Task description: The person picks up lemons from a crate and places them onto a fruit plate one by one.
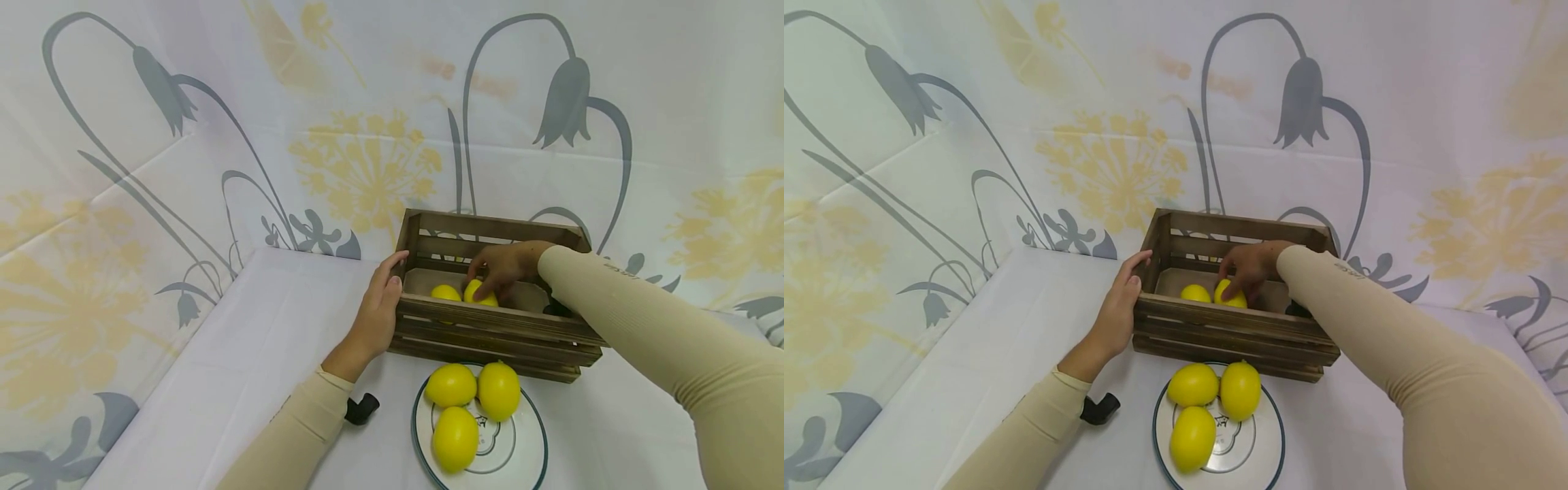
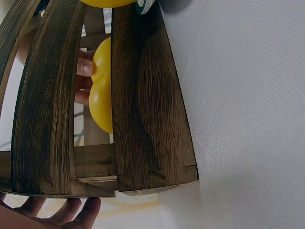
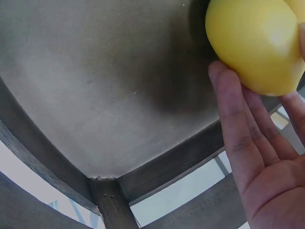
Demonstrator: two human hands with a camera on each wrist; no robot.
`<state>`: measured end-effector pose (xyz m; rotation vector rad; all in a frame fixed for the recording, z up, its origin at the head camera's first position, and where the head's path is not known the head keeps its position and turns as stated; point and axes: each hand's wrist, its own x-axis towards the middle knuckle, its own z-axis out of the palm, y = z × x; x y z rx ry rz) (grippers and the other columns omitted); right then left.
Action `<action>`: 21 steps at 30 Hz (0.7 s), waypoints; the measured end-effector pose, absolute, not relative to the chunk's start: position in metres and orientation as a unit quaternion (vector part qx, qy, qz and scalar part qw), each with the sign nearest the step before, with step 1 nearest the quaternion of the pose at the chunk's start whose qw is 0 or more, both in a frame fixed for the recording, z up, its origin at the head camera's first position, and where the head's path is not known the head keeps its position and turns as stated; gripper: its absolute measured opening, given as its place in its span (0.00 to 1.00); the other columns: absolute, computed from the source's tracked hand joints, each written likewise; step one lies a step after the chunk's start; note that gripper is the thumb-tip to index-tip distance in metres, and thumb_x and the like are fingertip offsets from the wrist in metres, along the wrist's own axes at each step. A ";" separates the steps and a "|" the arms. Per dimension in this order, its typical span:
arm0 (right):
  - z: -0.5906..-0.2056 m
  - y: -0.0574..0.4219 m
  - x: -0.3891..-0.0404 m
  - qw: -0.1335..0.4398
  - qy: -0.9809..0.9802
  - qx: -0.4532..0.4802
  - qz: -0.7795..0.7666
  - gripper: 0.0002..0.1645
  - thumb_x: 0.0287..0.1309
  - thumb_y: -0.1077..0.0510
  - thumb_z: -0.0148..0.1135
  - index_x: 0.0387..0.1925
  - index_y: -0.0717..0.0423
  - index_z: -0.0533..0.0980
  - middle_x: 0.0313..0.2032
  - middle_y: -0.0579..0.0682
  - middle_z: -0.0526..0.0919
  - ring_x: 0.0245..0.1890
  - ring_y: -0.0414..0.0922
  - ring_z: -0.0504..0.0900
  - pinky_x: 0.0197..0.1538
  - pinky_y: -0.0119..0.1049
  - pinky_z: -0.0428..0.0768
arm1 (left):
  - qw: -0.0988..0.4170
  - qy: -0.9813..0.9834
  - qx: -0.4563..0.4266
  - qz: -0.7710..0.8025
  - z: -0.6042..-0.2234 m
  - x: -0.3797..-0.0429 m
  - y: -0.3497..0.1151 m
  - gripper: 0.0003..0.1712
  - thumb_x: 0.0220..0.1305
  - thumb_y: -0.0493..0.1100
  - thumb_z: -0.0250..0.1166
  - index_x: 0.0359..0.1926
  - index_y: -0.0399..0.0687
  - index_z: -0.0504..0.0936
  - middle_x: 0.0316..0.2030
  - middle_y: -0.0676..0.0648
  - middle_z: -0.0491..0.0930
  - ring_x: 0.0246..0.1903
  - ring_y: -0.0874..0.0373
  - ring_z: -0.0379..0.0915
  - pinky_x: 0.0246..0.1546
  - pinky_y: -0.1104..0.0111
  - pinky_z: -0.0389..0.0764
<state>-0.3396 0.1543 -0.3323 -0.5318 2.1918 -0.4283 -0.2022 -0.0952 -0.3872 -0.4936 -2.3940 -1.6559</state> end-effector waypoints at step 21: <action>-0.313 0.150 -0.341 0.338 0.874 -0.239 -0.255 0.25 0.59 0.55 0.71 0.54 0.60 0.73 0.49 0.59 0.81 0.43 0.47 0.84 0.51 0.46 0.85 | 0.088 -0.811 -0.161 -0.556 -0.386 -0.203 -0.095 0.27 0.80 0.51 0.34 0.76 0.57 0.56 0.75 0.46 0.55 0.71 0.46 0.56 0.72 0.47 0.59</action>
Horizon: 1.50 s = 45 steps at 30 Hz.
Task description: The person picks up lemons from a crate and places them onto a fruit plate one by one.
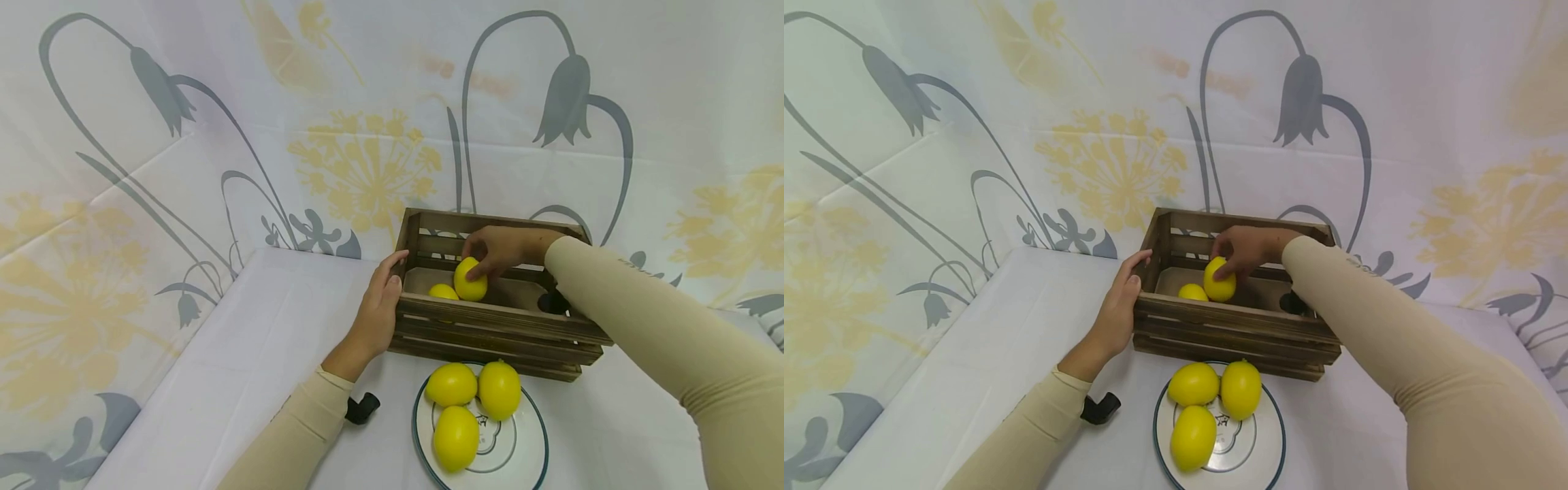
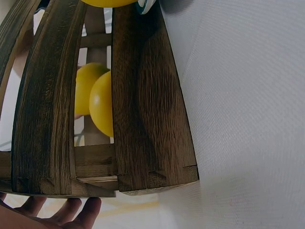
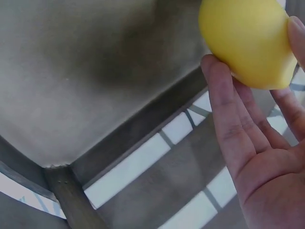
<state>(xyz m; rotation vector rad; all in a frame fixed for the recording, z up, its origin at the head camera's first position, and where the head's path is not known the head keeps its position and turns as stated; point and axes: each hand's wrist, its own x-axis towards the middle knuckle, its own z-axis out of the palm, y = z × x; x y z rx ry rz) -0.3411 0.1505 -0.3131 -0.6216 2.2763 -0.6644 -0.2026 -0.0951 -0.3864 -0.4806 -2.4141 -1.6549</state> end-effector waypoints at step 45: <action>-0.240 0.186 -0.259 0.094 0.898 -0.236 -0.361 0.26 0.59 0.50 0.71 0.57 0.48 0.73 0.54 0.54 0.80 0.53 0.54 0.84 0.54 0.45 0.84 | 0.108 -0.804 -0.182 -0.556 -0.387 -0.203 -0.093 0.31 0.78 0.51 0.29 0.77 0.51 0.54 0.78 0.40 0.45 0.71 0.43 0.54 0.71 0.44 0.58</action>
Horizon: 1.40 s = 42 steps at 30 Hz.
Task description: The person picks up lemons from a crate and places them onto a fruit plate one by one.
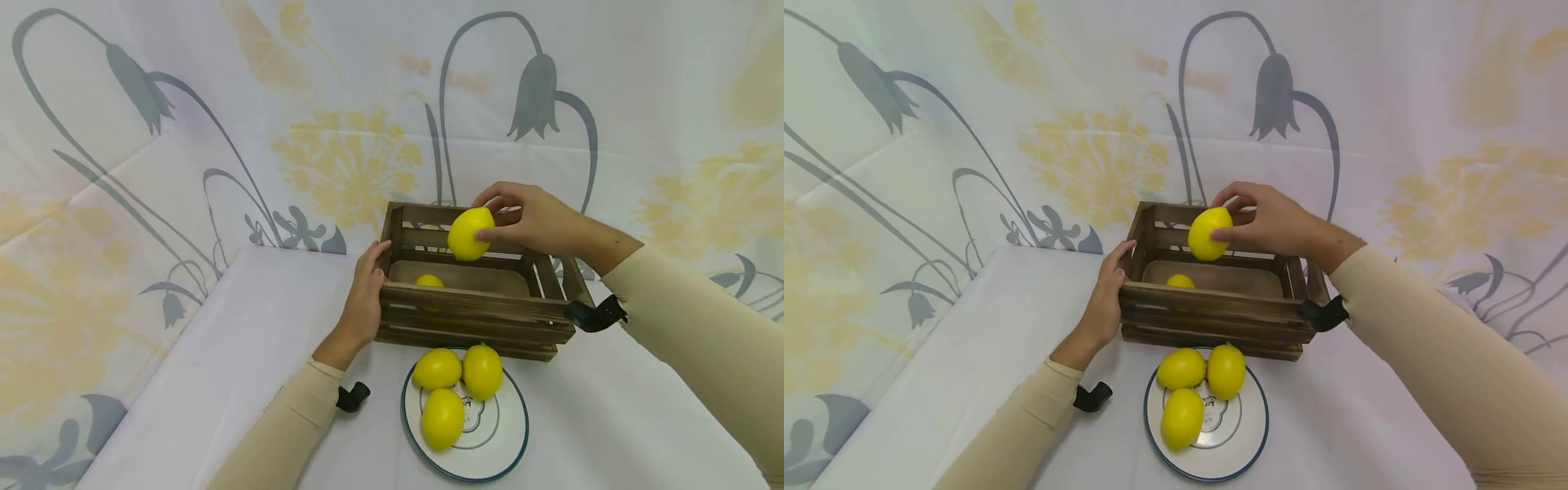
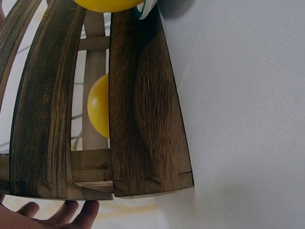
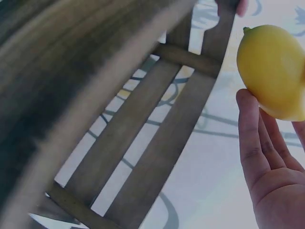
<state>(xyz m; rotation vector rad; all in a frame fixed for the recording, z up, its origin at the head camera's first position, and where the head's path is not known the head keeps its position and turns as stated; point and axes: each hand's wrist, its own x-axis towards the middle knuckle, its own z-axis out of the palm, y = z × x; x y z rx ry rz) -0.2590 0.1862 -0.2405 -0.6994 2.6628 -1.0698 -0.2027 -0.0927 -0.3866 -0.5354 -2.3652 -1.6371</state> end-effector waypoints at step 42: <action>-0.273 0.201 -0.166 0.134 0.815 -0.317 -0.466 0.24 0.60 0.63 0.68 0.56 0.53 0.71 0.52 0.55 0.76 0.44 0.48 0.85 0.47 0.37 0.86 | 0.111 -0.788 -0.199 -0.571 -0.387 -0.205 -0.099 0.30 0.78 0.50 0.32 0.76 0.50 0.55 0.79 0.40 0.43 0.65 0.38 0.63 0.70 0.46 0.60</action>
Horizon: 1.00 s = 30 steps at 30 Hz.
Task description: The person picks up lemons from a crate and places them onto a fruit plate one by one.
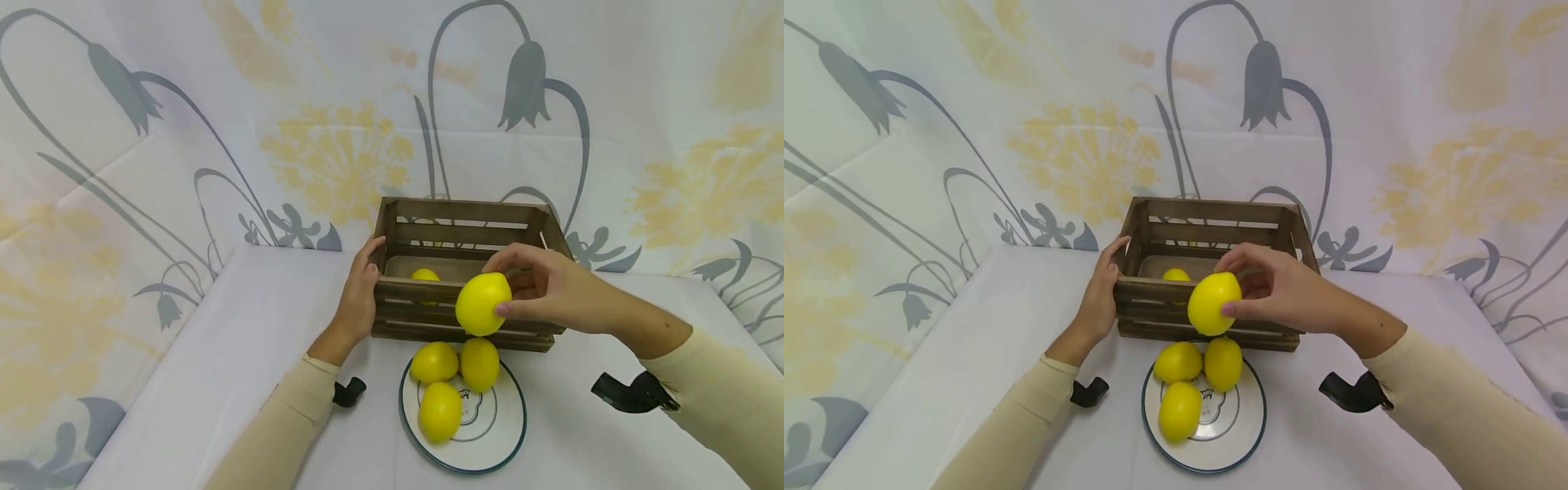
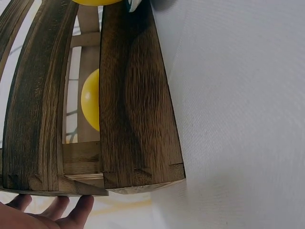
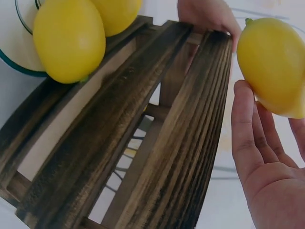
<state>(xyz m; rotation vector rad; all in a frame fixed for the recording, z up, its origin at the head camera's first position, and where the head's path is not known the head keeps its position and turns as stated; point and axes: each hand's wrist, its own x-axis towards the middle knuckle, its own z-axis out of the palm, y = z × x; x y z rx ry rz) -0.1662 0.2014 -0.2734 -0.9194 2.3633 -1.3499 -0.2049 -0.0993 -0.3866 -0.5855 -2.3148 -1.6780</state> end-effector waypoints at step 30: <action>-0.310 0.209 -0.136 0.166 0.777 -0.311 -0.522 0.24 0.61 0.66 0.66 0.57 0.56 0.70 0.53 0.56 0.75 0.45 0.48 0.84 0.46 0.39 0.86 | 0.101 -0.794 -0.193 -0.568 -0.387 -0.207 -0.100 0.31 0.78 0.52 0.32 0.77 0.53 0.54 0.79 0.41 0.43 0.69 0.40 0.58 0.71 0.45 0.58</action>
